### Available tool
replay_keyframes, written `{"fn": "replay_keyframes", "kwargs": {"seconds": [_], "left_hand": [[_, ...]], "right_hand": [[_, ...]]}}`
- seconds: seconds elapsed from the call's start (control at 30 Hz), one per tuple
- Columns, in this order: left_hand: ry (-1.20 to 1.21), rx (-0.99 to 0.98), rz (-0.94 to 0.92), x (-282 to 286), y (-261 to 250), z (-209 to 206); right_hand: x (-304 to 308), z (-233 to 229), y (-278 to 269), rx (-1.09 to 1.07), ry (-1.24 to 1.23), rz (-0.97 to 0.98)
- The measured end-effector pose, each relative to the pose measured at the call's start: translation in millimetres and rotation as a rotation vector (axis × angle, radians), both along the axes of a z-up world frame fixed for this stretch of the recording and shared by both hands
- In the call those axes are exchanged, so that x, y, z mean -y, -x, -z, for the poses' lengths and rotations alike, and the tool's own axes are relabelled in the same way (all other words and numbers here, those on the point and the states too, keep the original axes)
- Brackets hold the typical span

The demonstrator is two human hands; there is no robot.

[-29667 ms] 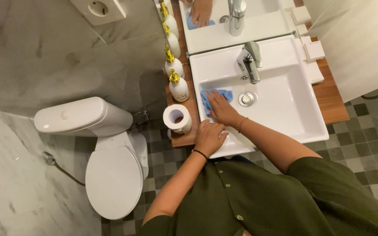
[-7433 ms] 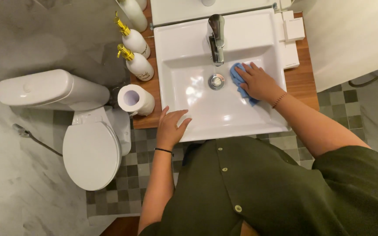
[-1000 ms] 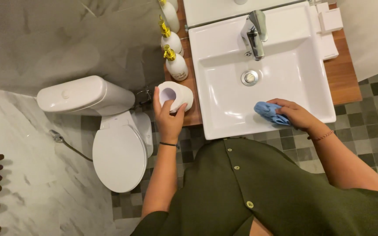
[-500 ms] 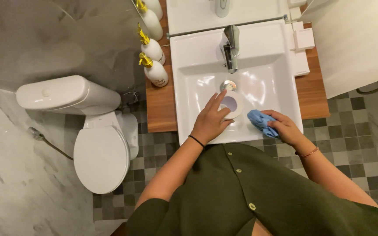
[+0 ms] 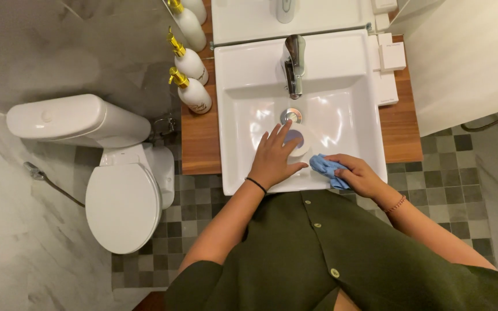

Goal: The person wipes the toilet tank lid and then the sink basin, faucet, and countertop using a blue cloth. They temporarily move a soap dispenser and a roll of toilet paper into the sink to clean the countertop underneath, then return them to their original positions.

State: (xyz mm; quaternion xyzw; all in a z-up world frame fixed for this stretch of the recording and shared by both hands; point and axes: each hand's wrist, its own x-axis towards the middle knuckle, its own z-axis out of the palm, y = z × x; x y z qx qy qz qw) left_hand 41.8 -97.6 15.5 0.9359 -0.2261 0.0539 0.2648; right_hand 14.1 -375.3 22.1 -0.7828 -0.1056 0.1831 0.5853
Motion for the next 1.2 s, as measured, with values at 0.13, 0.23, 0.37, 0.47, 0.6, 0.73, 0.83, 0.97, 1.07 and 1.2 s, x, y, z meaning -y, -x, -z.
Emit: {"fn": "replay_keyframes", "kwargs": {"seconds": [0.13,0.23,0.37,0.47,0.6,0.73,0.83,0.97,1.07,1.2], "left_hand": [[0.066,0.059,-0.062,-32.3,-0.8,-10.9],[0.153,0.241,-0.164,-75.0,-6.3,-30.2],[0.151,0.390,-0.383,-145.3,-8.7,-44.4],[0.157,0.346,-0.462,-191.9,-26.8,-52.3],[0.228,0.234,-0.467,-233.4,-57.8,-52.2],[0.267,0.137,-0.428,-243.0,-79.0,-45.7],[0.239,0.118,-0.393,-243.4,-87.3,-45.4],[0.258,0.098,-0.370,-247.7,-97.1,-23.3],[0.331,0.163,-0.355,-243.9,-101.1,-20.6],[0.390,0.111,-0.404,-234.2,-103.7,-25.5]], "right_hand": [[-13.3,-1.1,1.1,0.076,0.077,-0.048],[-36.5,-1.5,-0.7,0.228,0.220,-0.104],[-73.9,1.1,7.7,0.442,0.374,-0.284],[-99.7,-3.8,9.3,0.438,0.436,-0.273],[-132.8,6.1,22.2,0.467,0.582,-0.155],[-146.1,20.2,27.4,0.580,0.731,-0.060],[-148.4,24.7,28.7,0.627,0.767,0.038],[-148.4,29.4,30.4,0.675,0.783,0.058],[-147.7,30.9,31.2,0.682,0.795,0.078],[-154.2,20.1,31.8,0.695,0.790,0.103]]}}
